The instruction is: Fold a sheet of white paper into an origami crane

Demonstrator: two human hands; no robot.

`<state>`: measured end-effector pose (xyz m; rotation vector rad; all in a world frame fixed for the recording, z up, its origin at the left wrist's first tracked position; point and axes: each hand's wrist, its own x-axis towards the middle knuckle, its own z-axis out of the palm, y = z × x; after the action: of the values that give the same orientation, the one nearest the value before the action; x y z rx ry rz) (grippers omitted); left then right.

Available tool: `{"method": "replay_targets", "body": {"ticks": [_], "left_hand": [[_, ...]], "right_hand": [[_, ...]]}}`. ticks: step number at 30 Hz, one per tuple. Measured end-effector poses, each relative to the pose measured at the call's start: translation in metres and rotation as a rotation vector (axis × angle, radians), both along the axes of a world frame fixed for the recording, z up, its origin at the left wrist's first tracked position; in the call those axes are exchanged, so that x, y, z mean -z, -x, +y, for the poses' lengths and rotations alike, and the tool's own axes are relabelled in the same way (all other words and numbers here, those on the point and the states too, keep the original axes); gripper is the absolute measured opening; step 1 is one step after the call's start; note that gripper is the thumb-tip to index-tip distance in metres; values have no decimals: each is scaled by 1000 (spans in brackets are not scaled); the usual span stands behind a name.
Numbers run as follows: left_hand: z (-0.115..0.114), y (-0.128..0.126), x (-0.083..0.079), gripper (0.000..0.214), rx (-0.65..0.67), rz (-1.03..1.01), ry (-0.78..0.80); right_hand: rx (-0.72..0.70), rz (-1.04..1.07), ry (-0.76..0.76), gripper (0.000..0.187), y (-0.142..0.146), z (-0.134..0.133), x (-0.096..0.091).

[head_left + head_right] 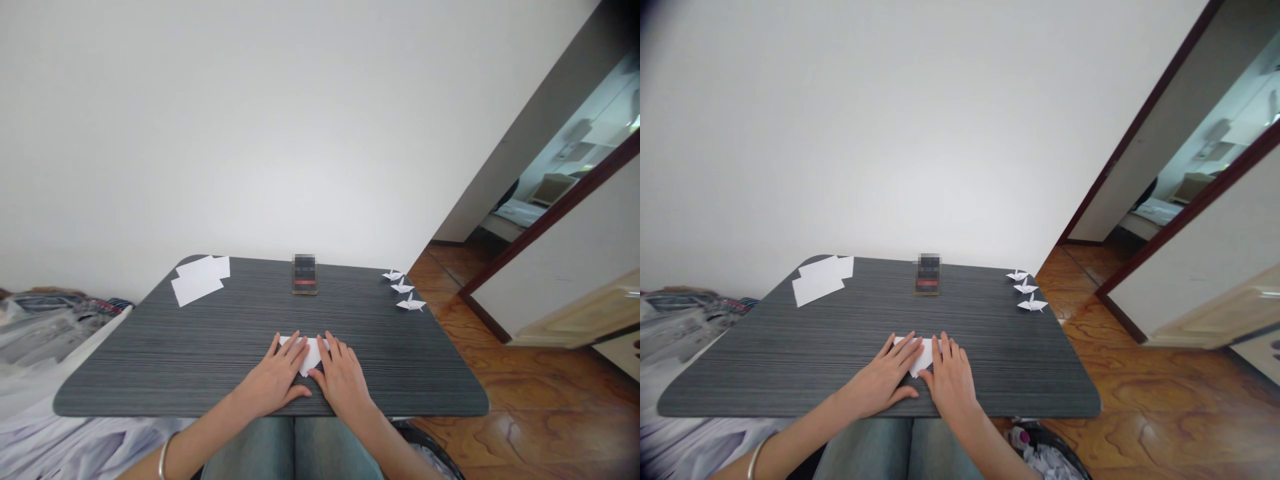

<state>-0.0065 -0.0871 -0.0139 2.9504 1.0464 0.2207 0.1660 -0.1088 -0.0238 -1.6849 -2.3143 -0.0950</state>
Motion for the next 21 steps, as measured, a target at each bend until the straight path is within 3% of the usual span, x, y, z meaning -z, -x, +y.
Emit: {"method": "replay_targets", "body": {"ticks": [21], "left_hand": [[-1, 0, -1, 65, -35, -33, 66]], "right_hand": [[63, -1, 85, 59, -8, -2, 1]]}}
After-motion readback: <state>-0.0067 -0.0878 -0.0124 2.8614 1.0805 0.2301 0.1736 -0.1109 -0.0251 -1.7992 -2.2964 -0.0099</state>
